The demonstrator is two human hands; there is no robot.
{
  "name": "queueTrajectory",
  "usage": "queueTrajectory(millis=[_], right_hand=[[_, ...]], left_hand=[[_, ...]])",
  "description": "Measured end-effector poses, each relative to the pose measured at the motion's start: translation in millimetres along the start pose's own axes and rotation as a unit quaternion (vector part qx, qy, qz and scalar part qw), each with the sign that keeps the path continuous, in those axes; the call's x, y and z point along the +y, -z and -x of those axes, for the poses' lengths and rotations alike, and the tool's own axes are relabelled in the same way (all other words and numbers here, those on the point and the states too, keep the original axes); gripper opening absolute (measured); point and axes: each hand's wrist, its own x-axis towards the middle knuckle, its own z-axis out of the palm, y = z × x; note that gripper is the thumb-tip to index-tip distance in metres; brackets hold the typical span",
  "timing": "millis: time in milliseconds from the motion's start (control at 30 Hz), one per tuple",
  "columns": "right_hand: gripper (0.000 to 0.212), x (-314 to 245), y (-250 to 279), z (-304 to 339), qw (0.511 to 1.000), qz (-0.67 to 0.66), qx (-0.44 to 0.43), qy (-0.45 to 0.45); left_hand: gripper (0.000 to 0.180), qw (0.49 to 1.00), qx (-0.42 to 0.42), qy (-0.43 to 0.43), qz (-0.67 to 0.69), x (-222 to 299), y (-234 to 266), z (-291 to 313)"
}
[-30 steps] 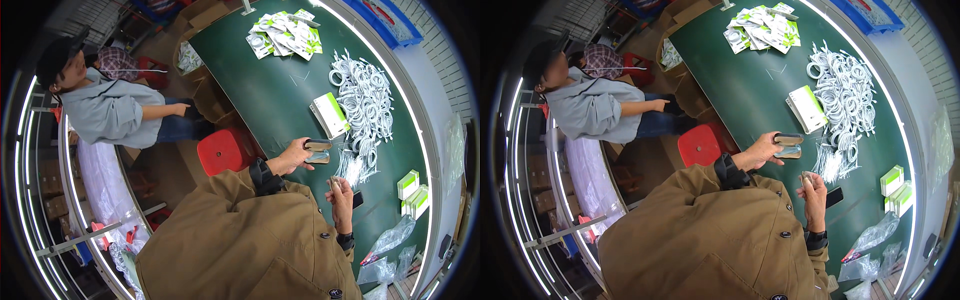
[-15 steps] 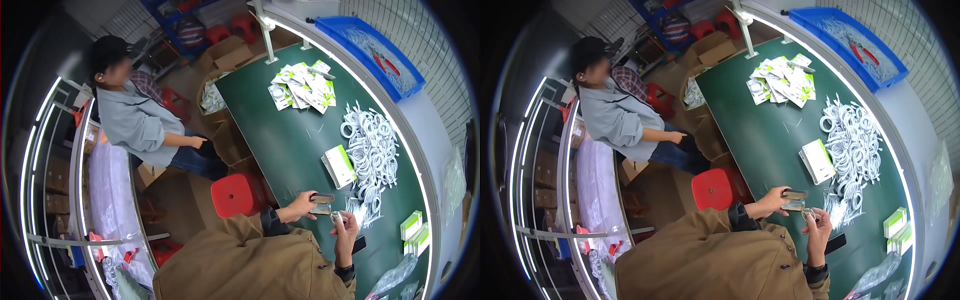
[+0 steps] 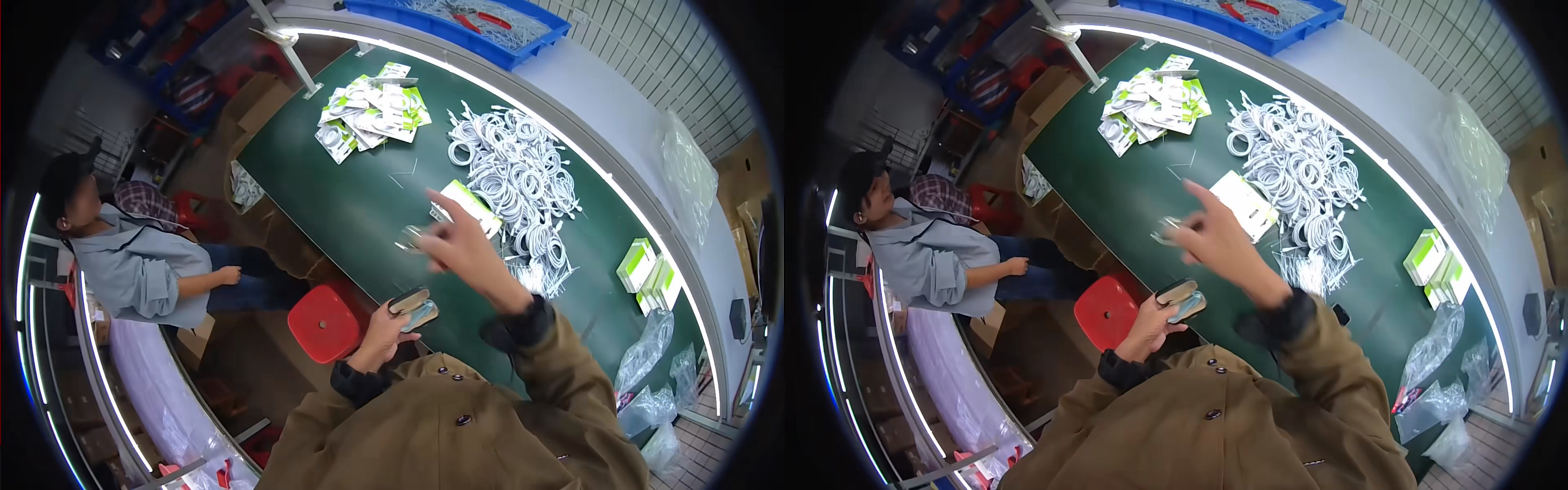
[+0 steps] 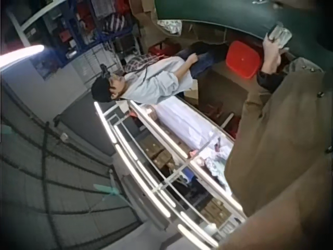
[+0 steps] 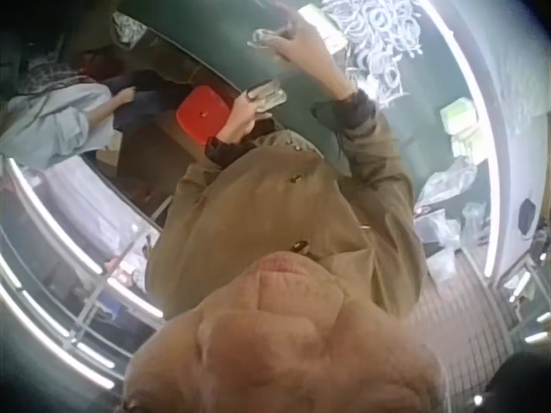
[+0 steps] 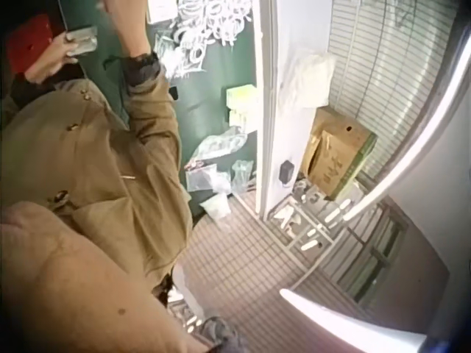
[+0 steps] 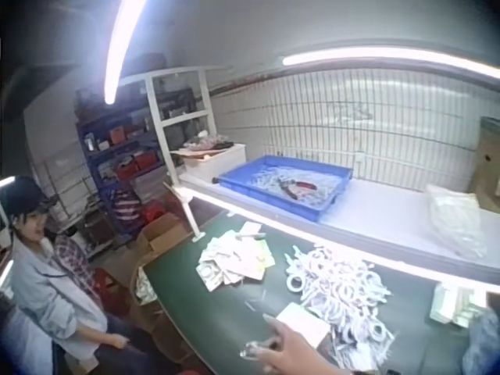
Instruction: Packaging USB cables into white and green cardboard sleeves at a factory workbench.
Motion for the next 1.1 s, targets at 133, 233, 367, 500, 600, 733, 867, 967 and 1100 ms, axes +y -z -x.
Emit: queueTrajectory(millis=[133, 233, 367, 500, 600, 733, 867, 967, 1100], right_hand=[[0.086, -11.3, -41.2, -123.6, 0.998, 0.011, -0.005, -0.056], [0.081, 14.3, -44.3, -139.8, 0.999, -0.005, -0.014, -0.05], [0.049, 26.8, -44.8, -88.4, 0.997, 0.009, -0.07, -0.041], [0.029, 49.3, -34.3, -47.4, 0.998, 0.015, -0.043, -0.05], [0.028, 54.0, -33.2, -20.7, 0.997, 0.016, -0.012, -0.078], [0.026, 56.6, -36.0, -1.9, 0.998, 0.004, 0.001, -0.066], [0.024, 66.3, -42.8, 5.4, 0.999, 0.054, 0.002, -0.006], [0.022, 66.6, -42.2, 13.3, 0.99, 0.135, 0.047, 0.014], [0.021, 86.8, -33.8, 13.2, 0.987, 0.122, 0.091, 0.05]], left_hand=[[0.042, 0.999, 0.037, 0.02, 0.031, -12.1, 24.4, 4.7], [0.043, 0.996, 0.066, -0.003, 0.068, -20.4, 48.6, 11.1], [0.044, 0.992, 0.08, -0.029, 0.098, 6.2, 65.2, 9.8], [0.044, 0.996, 0.062, -0.023, 0.066, 30.4, 64.6, -6.2], [0.043, 0.997, 0.025, -0.029, 0.067, 49.4, 58.5, -12.1], [0.041, 0.998, -0.013, -0.027, 0.06, 65.8, 43.0, -26.1], [0.038, 0.997, -0.055, -0.017, 0.051, 77.0, 25.8, -29.7], [0.037, 0.995, -0.088, -0.012, 0.047, 84.6, 20.5, -24.8], [0.037, 0.988, -0.147, 0.007, 0.051, 86.6, 17.3, -32.9]])
